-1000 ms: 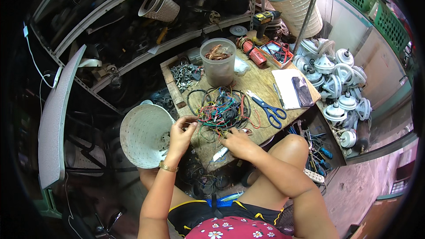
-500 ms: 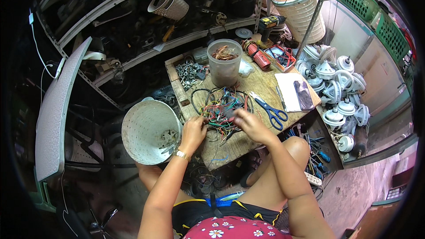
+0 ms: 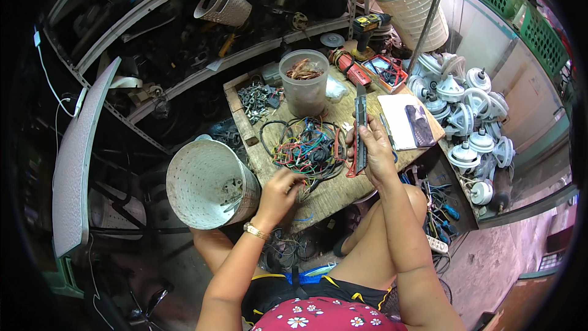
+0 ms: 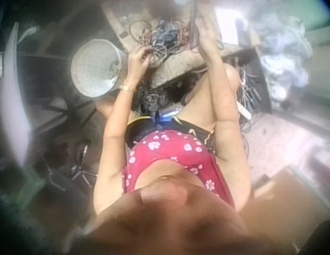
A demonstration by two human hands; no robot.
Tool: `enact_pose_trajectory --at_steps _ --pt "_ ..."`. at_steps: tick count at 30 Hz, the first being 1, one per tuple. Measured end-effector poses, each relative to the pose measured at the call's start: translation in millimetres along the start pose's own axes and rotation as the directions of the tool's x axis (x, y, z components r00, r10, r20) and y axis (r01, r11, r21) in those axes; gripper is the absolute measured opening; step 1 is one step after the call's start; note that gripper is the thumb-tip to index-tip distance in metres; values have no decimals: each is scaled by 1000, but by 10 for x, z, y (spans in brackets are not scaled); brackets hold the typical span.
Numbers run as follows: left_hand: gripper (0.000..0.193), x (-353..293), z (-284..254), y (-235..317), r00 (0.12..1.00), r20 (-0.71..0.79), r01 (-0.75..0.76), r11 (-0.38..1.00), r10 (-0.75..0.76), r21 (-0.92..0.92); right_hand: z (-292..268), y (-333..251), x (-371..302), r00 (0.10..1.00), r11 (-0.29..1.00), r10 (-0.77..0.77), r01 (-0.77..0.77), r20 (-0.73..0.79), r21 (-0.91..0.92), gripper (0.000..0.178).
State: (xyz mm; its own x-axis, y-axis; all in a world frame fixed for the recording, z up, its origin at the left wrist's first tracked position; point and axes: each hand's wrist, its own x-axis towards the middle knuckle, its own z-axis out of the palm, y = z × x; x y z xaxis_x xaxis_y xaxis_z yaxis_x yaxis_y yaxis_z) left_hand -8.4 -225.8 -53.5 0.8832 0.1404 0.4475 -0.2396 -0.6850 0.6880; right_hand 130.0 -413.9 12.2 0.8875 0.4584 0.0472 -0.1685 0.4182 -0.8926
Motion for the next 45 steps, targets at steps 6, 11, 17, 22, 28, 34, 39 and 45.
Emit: enact_pose_trajectory --at_steps 6,11,17,22,28,34,39,45 --pt "19 -90 227 -55 991 -76 125 979 -114 163 -20 -4 -6 999 999 23 -24 -38 -21 46" --pt "14 12 276 -191 984 -94 170 951 -150 259 13 115 0 990 989 139 -137 28 -45 28" --pt "16 115 137 -48 926 -188 355 925 -328 134 141 410 -103 980 960 198 -189 22 -209 16" --pt "18 -114 170 -72 954 3 268 862 -298 430 217 445 -137 959 935 277 -256 59 -244 28" --pt "16 -167 141 -249 814 -87 552 811 -575 -195 287 482 -162 929 928 368 -369 32 50 26" --pt "10 -21 21 -144 777 116 510 510 -619 -693 266 798 -153 989 891 111 -54 101 -451 15" --pt "7 79 47 -87 788 115 452 442 -604 -775 257 923 -92 982 880 126 -45 140 -473 14" --pt "6 190 -77 -283 975 26 222 956 -221 -194 233 431 3 976 725 -48 180 211 -665 10"
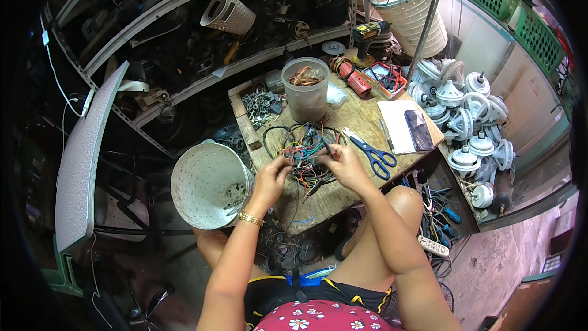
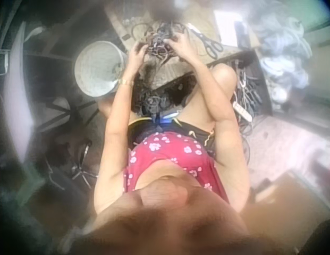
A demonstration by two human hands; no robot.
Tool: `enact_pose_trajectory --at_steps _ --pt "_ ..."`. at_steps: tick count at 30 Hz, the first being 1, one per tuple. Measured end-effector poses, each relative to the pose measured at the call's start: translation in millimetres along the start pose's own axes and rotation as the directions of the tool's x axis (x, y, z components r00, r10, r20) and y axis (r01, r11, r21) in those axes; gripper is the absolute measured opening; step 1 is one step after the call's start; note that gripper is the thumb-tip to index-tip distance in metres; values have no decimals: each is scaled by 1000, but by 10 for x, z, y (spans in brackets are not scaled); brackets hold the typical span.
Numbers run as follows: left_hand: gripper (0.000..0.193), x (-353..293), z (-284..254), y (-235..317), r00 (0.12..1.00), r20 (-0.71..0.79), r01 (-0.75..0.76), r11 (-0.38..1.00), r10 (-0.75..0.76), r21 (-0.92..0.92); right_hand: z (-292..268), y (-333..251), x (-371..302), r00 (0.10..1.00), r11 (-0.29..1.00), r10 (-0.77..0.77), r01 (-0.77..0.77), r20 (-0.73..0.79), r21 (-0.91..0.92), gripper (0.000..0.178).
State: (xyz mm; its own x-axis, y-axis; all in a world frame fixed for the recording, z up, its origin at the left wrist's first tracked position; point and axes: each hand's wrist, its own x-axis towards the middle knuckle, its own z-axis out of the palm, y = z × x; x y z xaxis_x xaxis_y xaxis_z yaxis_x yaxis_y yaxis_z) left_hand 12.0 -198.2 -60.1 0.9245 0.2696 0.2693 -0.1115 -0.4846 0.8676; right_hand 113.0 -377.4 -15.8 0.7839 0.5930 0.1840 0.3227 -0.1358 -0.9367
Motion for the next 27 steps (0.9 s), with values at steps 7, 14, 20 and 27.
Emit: enact_pose_trajectory --at_steps 7,14,20,27 --pt "6 248 -25 181 884 300 -459 789 359 408 -415 43 81 990 921 17 -70 -141 -382 16" --pt "44 260 87 253 954 49 -277 808 296 521 -522 -31 121 947 991 121 -96 -299 98 11" --pt "30 318 -25 709 925 1 -363 884 380 293 -453 -250 -33 979 989 124 -136 162 66 11" --pt "11 -31 -131 623 973 202 -96 991 112 -90 -331 -277 -80 968 963 -142 183 206 -197 13"
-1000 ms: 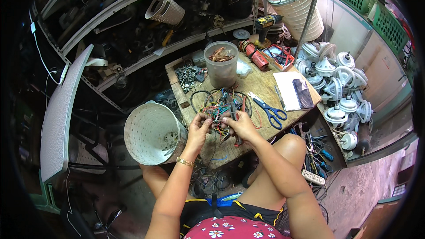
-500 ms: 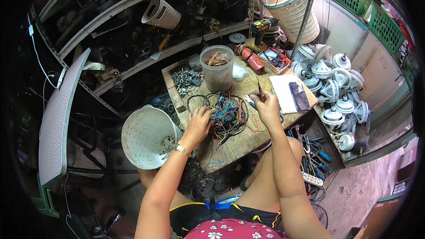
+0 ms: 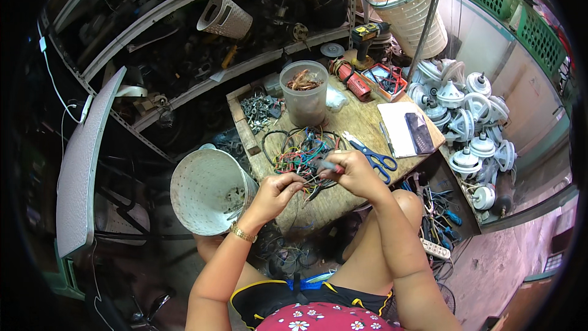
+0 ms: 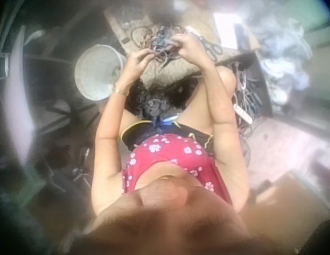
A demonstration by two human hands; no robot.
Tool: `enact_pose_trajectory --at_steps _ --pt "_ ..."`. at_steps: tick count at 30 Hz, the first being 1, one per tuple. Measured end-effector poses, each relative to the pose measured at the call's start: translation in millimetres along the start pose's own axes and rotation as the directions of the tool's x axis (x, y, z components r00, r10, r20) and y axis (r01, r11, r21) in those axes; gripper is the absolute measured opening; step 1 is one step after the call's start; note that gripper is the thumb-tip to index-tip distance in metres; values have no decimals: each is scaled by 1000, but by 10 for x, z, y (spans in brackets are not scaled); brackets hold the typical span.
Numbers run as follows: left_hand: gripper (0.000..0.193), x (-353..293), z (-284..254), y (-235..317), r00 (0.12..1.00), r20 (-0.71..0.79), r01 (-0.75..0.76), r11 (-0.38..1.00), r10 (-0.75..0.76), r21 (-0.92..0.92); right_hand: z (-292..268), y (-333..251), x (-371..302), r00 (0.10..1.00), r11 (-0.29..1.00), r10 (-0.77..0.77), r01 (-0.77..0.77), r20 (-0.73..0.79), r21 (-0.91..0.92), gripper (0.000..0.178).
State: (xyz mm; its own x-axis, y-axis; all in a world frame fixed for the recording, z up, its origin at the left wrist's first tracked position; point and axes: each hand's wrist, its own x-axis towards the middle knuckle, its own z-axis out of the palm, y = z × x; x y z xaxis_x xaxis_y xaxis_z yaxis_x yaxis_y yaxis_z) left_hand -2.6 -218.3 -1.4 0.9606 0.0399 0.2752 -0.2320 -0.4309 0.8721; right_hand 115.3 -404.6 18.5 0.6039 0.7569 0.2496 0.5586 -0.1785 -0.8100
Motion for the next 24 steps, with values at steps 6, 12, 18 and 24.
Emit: enact_pose_trajectory --at_steps 6,12,18,24 --pt "19 -202 87 22 973 -220 186 810 -72 556 295 -135 -37 949 856 -296 214 -108 -471 21" --pt "27 -464 -93 -304 787 -200 233 582 -583 -779 434 -157 -11 980 903 150 -190 132 384 33" --pt "39 -596 -96 -17 890 33 127 176 -454 -976 557 -174 -101 777 371 51 -597 627 711 19" --pt "28 -637 129 99 848 -97 201 485 -521 -851 625 -278 -94 845 459 130 -515 519 724 16"
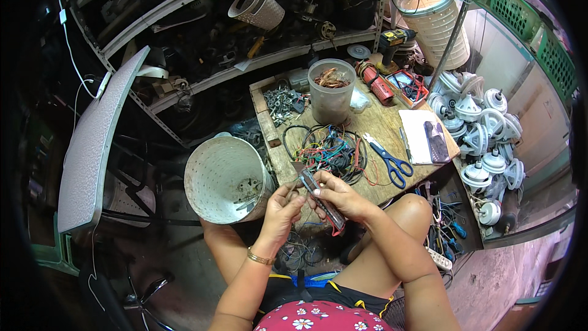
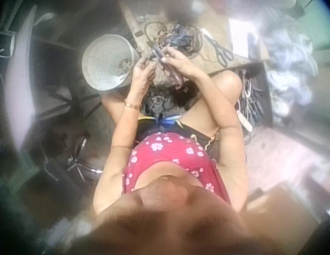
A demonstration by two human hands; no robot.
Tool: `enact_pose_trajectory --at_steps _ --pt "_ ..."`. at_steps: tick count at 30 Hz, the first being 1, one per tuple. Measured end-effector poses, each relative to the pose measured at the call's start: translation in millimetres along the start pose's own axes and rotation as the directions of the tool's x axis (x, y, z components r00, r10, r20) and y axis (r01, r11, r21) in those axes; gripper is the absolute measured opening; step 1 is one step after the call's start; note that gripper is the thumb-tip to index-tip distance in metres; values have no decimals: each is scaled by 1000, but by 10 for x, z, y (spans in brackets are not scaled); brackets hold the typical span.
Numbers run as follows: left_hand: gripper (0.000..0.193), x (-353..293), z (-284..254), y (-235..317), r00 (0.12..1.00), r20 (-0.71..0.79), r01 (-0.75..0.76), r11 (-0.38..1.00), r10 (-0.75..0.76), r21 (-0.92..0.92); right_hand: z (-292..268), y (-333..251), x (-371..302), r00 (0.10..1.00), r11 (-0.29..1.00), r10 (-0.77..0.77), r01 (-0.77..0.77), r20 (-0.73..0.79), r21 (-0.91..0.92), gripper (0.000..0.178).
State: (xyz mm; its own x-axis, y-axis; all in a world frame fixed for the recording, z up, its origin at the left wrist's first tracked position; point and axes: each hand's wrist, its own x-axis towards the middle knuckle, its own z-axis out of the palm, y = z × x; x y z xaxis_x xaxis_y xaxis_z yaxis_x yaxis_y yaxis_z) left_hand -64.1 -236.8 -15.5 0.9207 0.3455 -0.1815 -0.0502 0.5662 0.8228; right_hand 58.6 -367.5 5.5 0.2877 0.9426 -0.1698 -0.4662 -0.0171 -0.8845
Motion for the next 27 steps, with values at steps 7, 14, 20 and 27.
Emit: enact_pose_trajectory --at_steps 7,14,20,27 --pt "7 -57 -1 -42 948 -165 -199 911 272 361 -56 -47 -47 998 966 -3 -11 -55 -260 28" --pt "5 -414 -490 217 898 -201 -176 738 392 652 -258 -136 -85 899 816 -279 37 -337 -577 19" --pt "6 -618 -156 220 866 -161 -213 641 473 737 335 343 121 984 982 152 -140 -92 127 21" --pt "13 -907 -231 210 906 30 -155 265 421 952 440 415 120 991 997 68 -73 -113 -40 18"
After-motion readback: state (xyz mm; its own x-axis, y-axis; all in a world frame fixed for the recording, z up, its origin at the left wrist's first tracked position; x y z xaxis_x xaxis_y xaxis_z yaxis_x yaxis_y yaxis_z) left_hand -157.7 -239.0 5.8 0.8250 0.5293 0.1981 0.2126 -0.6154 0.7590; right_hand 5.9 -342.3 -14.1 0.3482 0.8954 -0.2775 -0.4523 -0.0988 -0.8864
